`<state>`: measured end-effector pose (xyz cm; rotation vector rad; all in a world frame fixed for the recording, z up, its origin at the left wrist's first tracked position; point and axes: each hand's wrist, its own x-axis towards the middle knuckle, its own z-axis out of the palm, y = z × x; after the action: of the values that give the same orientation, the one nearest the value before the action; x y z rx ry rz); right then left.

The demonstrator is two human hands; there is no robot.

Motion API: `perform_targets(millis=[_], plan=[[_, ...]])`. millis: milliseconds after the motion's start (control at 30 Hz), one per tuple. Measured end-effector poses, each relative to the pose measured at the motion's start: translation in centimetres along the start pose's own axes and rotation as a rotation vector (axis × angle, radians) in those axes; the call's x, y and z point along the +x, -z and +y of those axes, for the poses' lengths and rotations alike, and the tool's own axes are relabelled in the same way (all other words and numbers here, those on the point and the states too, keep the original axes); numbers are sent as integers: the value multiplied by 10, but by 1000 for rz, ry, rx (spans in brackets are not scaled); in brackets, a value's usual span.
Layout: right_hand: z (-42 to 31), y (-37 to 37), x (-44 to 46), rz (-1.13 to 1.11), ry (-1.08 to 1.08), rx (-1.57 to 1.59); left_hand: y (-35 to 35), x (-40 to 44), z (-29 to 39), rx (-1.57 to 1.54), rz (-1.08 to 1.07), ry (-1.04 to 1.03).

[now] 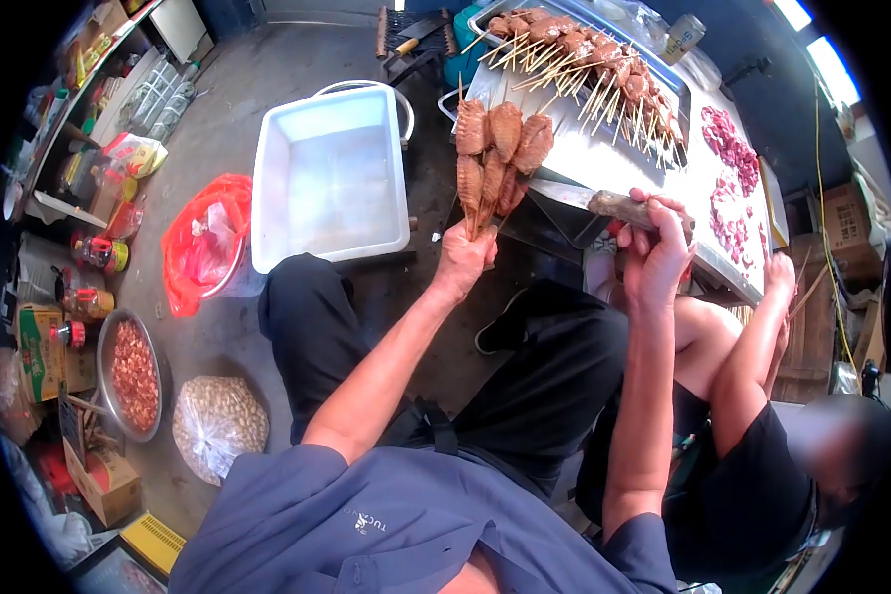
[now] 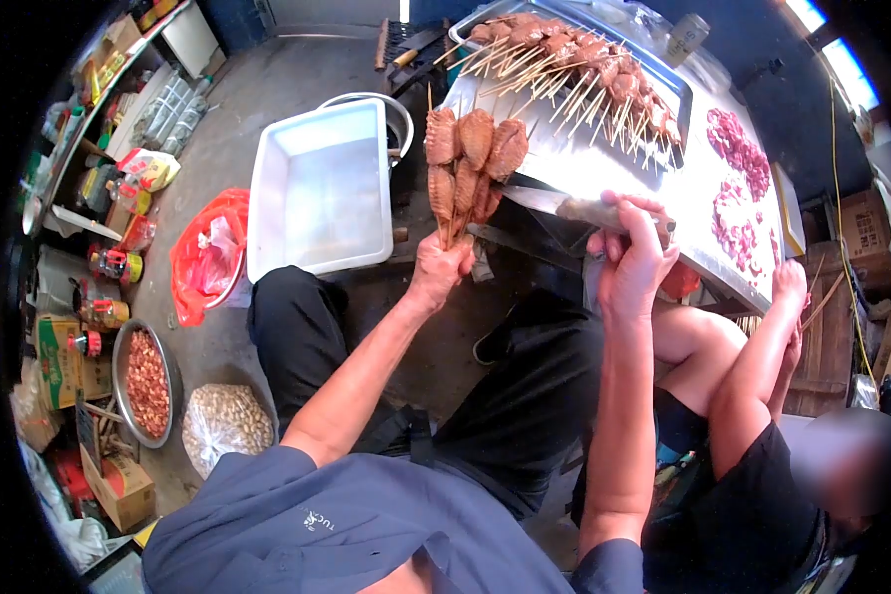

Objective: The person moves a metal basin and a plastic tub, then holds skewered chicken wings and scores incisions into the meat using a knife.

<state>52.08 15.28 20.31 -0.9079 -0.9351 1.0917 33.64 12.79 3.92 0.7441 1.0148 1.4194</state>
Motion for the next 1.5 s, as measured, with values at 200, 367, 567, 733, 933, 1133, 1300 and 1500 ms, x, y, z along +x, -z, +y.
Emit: perform_targets(millis=[200,367,567,733,933,1133,1300,1500], plan=[[2,2,15,-13,-47,33,4,2,1,3,-2,-28],[-8,-16,20,-121,-14,-48,0,0,5,-11,5,-23],[24,-26,28,-161,-85,-92,6,1,-3,32,-2,-30],[30,-33,22,-95,-97,-32,6,2,5,50,45,-70],[29,-32,8,-62,-92,-11,-2,2,1,42,64,-119],[37,-43,-4,-71,-18,-64,-5,8,-6,57,102,-160],[42,-45,-19,-103,51,-159,-7,6,-4,100,83,-183],[40,-51,-24,-126,60,-240,-11,6,-2,45,97,-125]])
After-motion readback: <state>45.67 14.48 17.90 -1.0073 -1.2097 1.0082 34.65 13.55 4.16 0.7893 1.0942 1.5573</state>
